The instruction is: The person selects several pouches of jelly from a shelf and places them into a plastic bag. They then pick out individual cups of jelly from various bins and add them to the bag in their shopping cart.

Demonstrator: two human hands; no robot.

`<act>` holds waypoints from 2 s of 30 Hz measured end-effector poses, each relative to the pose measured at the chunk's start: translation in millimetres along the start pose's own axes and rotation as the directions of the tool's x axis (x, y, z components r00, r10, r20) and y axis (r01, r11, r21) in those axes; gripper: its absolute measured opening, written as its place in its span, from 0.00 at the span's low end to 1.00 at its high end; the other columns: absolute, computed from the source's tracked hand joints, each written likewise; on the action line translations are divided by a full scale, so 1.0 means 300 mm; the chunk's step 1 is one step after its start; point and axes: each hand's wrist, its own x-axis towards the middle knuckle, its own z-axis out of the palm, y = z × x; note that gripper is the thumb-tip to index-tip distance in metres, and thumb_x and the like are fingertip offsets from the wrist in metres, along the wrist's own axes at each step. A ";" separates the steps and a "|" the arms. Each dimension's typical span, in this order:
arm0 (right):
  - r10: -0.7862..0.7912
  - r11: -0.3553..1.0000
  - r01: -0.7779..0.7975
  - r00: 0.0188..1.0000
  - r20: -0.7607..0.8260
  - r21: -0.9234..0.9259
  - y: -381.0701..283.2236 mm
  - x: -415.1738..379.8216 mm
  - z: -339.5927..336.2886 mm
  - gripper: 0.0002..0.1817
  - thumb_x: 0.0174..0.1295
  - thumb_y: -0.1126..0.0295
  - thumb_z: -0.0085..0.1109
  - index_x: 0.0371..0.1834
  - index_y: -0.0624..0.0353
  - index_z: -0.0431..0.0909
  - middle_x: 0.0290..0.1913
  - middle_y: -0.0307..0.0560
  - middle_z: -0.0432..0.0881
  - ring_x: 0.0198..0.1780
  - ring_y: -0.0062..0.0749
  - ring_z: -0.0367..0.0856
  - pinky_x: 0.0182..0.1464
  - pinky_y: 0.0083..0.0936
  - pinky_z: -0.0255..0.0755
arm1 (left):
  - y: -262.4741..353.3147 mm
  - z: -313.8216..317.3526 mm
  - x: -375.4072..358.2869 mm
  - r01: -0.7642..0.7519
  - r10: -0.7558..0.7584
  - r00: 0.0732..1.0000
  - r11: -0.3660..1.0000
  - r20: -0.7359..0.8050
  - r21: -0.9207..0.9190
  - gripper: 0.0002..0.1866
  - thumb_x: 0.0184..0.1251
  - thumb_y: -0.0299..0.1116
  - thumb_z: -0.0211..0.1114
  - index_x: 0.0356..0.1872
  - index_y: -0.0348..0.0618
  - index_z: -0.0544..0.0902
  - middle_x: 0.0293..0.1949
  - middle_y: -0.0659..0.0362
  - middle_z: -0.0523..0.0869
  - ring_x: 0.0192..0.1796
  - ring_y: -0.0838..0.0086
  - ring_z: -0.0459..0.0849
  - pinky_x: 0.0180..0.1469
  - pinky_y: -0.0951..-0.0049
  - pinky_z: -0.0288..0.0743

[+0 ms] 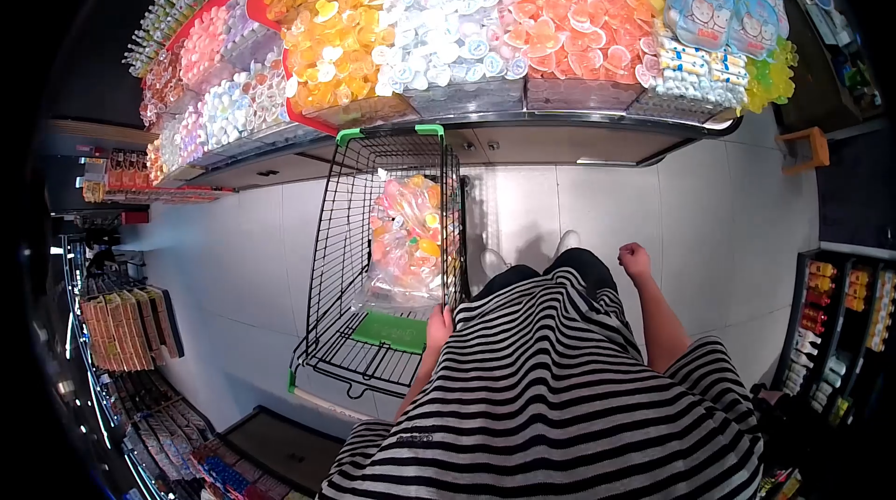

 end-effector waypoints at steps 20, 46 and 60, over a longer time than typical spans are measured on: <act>0.290 0.891 -0.341 0.936 0.201 0.301 0.360 0.182 -0.158 0.12 0.63 0.65 0.62 0.46 0.58 0.84 0.34 0.43 0.87 0.29 0.27 0.83 0.26 0.28 0.72 | 0.017 0.181 0.115 0.073 -0.062 0.995 0.987 -0.076 0.140 0.29 0.82 0.55 0.45 0.46 0.31 0.76 0.43 0.29 0.83 0.49 0.30 0.79 0.51 0.43 0.73; 0.435 0.860 -0.499 0.828 0.354 0.108 0.327 0.206 -0.402 0.19 0.69 0.59 0.60 0.59 0.52 0.77 0.47 0.48 0.87 0.44 0.39 0.87 0.45 0.42 0.78 | 0.484 0.292 0.242 0.604 -0.379 0.727 0.749 -0.573 0.271 0.37 0.50 0.54 0.75 0.53 0.40 0.72 0.56 0.49 0.75 0.63 0.52 0.73 0.64 0.48 0.66; 0.132 0.991 -0.125 0.885 0.446 -0.044 -0.418 0.423 -0.285 0.11 0.71 0.63 0.59 0.50 0.55 0.79 0.41 0.46 0.86 0.38 0.29 0.86 0.36 0.27 0.79 | 0.366 0.163 0.309 0.633 -0.601 0.774 0.719 -0.202 0.287 0.48 0.50 0.56 0.78 0.61 0.35 0.61 0.59 0.41 0.71 0.63 0.47 0.76 0.64 0.48 0.73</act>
